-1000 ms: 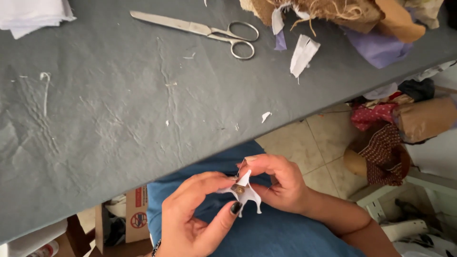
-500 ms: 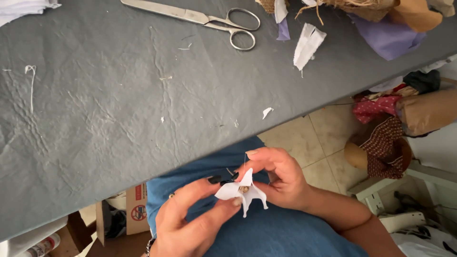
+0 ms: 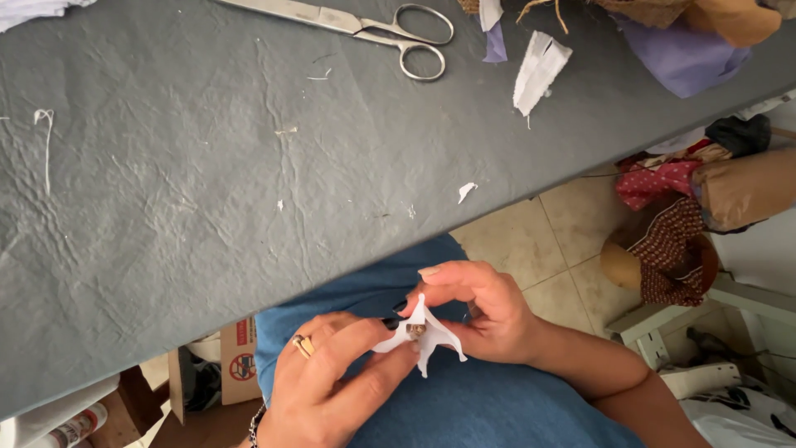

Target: Assembling decorative fabric flowers by gluing individual petals onto a central stem.

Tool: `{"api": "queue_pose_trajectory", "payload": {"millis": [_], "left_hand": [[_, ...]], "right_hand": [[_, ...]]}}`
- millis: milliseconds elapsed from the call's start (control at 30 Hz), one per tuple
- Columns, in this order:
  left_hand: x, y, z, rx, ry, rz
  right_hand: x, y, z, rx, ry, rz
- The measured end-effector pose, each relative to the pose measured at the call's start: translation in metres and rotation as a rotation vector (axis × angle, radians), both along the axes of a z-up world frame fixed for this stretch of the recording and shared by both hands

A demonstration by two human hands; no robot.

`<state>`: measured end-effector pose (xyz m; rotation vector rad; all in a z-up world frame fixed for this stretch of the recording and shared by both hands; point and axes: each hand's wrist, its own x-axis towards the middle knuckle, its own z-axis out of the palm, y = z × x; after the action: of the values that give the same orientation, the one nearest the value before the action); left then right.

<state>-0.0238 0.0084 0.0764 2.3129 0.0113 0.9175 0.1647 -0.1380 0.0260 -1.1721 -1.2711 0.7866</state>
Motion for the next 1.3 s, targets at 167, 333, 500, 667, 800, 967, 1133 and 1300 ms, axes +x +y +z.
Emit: {"api": "queue_pose_trajectory", "payload": {"millis": [167,333,500,667,800,967,1133,1300], "left_hand": [[-0.003,-0.002,-0.002,-0.058,-0.006,0.038],[-0.003,-0.002,-0.008,-0.105,-0.039,0.030],[-0.007,-0.005,-0.018,-0.139,-0.042,0.041],[-0.014,-0.006,-0.024,-0.259,0.013,0.112],[-0.025,-0.009,-0.002,-0.238,0.108,0.180],[-0.116,0.049,-0.088,-0.233,0.885,-0.352],[-0.115,0.029,-0.070,-0.549,0.576,0.491],[-0.023,-0.017,-0.007,-0.400,0.401,0.310]], "right_hand": [[0.004,0.005,0.010,-0.133,-0.093,0.014],[0.006,0.005,0.004,-0.130,-0.037,0.077],[0.008,0.004,-0.010,-0.037,0.112,0.169],[0.016,-0.002,-0.038,-0.115,0.295,0.256],[0.017,-0.009,-0.037,-0.219,0.324,0.194],[0.027,-0.015,-0.050,-0.094,0.223,-0.087],[0.013,0.004,-0.018,0.005,0.203,-0.014],[0.010,0.004,-0.012,0.053,0.011,-0.003]]}}
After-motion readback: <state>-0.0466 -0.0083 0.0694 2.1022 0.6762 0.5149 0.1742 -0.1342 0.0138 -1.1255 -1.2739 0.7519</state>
